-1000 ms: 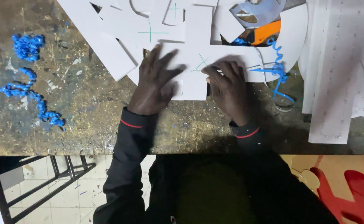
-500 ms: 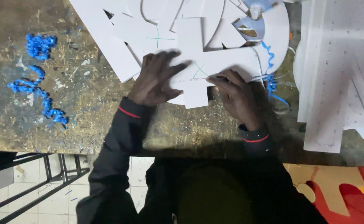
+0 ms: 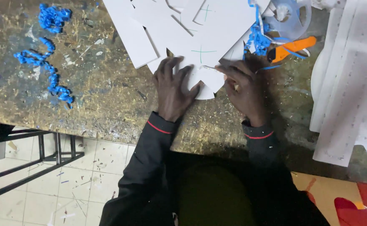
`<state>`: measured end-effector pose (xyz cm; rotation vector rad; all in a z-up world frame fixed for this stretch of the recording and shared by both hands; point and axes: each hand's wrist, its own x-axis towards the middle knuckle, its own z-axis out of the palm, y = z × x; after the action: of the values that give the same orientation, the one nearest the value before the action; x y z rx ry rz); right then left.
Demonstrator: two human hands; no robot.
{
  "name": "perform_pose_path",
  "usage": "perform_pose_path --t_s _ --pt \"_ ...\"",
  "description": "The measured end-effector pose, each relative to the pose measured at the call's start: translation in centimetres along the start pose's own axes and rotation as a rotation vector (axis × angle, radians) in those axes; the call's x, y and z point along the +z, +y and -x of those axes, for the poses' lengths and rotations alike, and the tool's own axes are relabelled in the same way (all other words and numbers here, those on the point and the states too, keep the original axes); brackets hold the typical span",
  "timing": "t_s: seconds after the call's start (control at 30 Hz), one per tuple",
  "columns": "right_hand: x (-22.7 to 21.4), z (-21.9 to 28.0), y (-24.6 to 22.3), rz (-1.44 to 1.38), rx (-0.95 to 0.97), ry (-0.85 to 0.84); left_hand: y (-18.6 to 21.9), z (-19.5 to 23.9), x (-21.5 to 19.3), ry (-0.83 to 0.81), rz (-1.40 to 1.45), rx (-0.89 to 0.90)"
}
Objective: Applying flexible LED light strips to a cutout letter by peeling the adhesive backing and pressing the strip onto the surface.
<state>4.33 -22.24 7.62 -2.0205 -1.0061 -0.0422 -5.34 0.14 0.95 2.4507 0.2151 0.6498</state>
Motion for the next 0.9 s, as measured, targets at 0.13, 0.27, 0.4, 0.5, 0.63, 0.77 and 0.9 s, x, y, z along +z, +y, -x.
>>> perform_pose_path --t_s 0.13,0.27,0.4,0.5,0.63,0.77,0.9 --pt "0.1 0.4 -1.4 0.132 -0.005 -0.009 2.4 -1.6 -1.9 -0.006 0.116 0.074" --pt "1.2 1.2 -2.0 0.093 0.059 0.02 0.3 -2.2 0.9 0.005 0.062 0.161" --pt "2.5 1.9 -0.5 0.001 0.057 0.037 0.0 -2.8 1.2 -0.018 0.104 0.114" --pt "2.8 2.6 0.4 0.042 -0.001 0.028 -0.1 -2.9 0.7 -0.065 0.145 0.068" --pt "2.5 2.6 -0.1 -0.043 -0.005 0.039 -0.2 -2.7 0.9 -0.066 0.143 0.078" --pt "1.9 1.5 -1.5 0.102 -0.06 0.055 0.3 -3.0 0.5 -0.07 0.173 0.05" --pt "2.2 1.3 -1.4 0.114 -0.109 0.078 0.9 -3.2 0.2 -0.052 0.202 0.035"
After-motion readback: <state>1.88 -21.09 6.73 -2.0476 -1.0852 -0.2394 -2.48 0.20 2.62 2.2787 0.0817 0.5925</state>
